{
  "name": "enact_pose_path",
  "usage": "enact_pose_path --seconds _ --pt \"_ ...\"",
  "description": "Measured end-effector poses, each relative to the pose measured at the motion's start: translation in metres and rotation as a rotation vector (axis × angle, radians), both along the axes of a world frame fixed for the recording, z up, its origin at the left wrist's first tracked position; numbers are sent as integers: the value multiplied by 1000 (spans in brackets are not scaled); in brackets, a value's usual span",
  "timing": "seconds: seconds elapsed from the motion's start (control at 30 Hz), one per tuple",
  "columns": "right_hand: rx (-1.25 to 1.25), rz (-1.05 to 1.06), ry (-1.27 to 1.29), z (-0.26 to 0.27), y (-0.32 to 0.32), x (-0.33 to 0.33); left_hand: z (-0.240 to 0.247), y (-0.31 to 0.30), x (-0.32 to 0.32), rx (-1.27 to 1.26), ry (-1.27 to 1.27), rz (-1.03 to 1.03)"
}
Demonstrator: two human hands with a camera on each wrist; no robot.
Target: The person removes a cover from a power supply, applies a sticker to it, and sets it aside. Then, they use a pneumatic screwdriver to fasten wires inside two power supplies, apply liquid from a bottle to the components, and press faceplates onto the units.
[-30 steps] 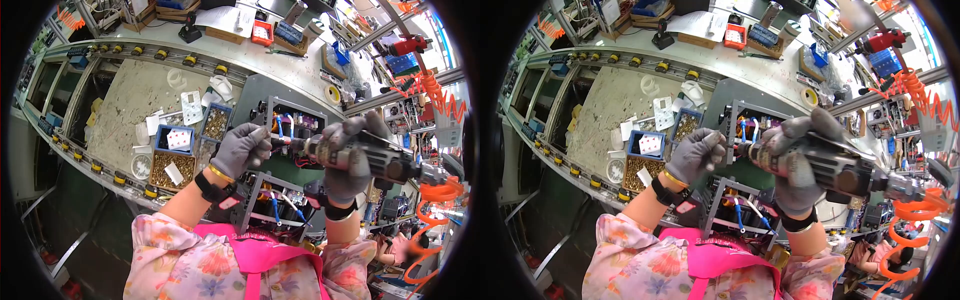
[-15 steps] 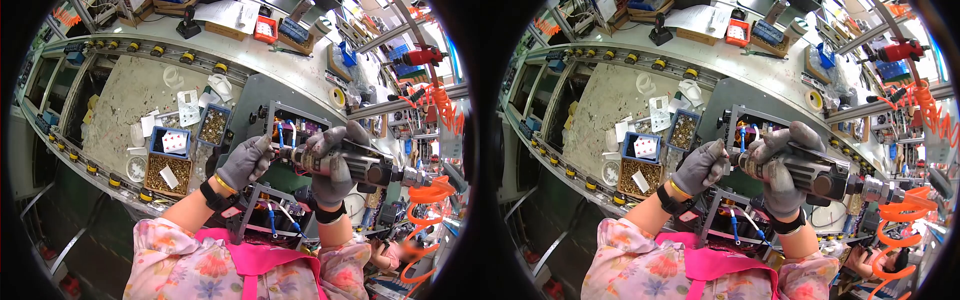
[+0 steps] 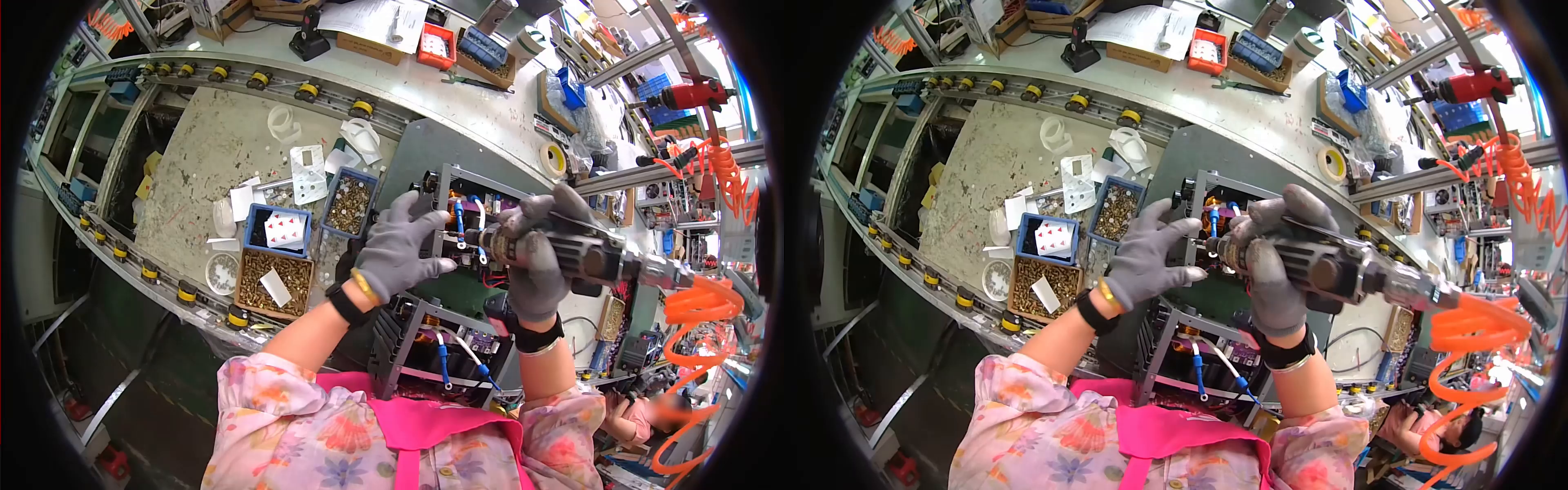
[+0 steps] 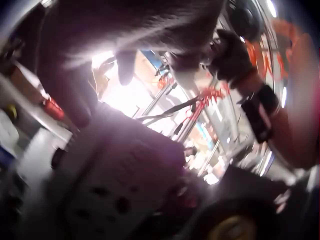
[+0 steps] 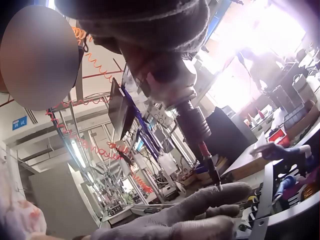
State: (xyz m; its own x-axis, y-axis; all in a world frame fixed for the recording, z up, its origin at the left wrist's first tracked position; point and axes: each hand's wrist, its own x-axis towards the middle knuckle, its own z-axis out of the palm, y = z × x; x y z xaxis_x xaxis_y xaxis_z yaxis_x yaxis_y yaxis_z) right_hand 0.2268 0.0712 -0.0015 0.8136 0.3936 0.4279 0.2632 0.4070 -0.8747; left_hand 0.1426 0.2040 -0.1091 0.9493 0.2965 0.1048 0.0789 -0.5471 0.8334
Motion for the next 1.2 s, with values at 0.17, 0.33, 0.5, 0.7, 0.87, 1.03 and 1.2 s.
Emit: enact_pose_path --seconds 0.17,0.33,0.5,0.7,0.87,1.03,1.2 --pt "-71 80 22 -22 -3 11 -13 -15 21 -85 81 -29" --pt "-115 87 43 -29 -2 13 -22 -18 24 -167 24 -6" --pt "-110 116 28 -34 0 17 -24 -18 25 -168 5 -1" --pt "-144 102 51 -35 3 15 -23 -19 24 -153 0 3" --pt "-209 28 45 -40 9 12 -21 -19 23 -156 30 3" --pt "-240 70 81 -33 15 5 -19 -18 23 -127 54 -17" --pt "-292 78 85 -34 17 6 -24 -18 23 -103 5 -17"
